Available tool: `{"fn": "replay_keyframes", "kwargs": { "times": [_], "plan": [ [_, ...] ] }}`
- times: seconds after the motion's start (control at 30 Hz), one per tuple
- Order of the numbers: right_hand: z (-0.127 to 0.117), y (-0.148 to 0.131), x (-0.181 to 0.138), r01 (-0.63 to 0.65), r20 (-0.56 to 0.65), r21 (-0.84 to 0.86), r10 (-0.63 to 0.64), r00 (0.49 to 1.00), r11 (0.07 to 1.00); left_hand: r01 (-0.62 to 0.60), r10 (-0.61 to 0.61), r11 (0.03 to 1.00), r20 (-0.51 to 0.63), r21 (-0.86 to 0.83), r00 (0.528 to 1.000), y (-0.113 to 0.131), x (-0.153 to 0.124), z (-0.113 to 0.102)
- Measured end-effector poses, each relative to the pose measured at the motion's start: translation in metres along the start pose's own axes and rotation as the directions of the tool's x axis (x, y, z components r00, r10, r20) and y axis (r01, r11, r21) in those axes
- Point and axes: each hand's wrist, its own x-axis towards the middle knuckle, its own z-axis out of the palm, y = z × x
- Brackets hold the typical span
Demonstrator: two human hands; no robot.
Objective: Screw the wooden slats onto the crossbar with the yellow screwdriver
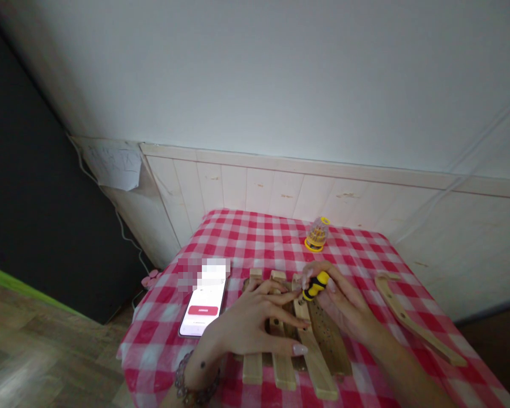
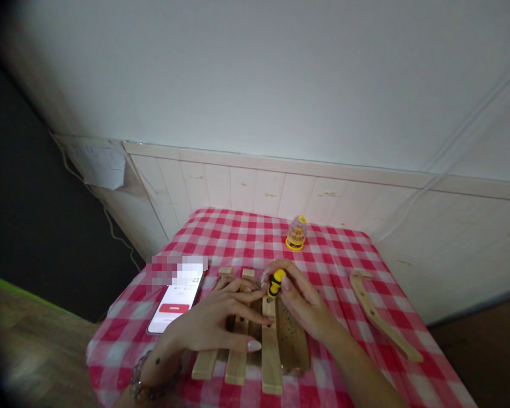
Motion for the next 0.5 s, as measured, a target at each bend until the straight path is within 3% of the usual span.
{"fn": "replay_keyframes", "kwargs": {
  "times": [0.33, 0.5],
  "plan": [
    [0.0015, 0.0021, 0.0017, 0.046, -0.032, 0.015, -0.046, 0.998, 0.999, 0.007, -0.007, 1.0, 0.001, 0.011, 1.0, -0.0014, 0.0007, 0.0016],
    [0.005, -0.0023, 0.004, -0.061, -0.003, 0.081, 0.062, 0.998, 0.995, -0.002, 0.002, 1.0, -0.001, 0.011, 1.0, -0.0024, 0.0001, 0.0017]
  ]
}}
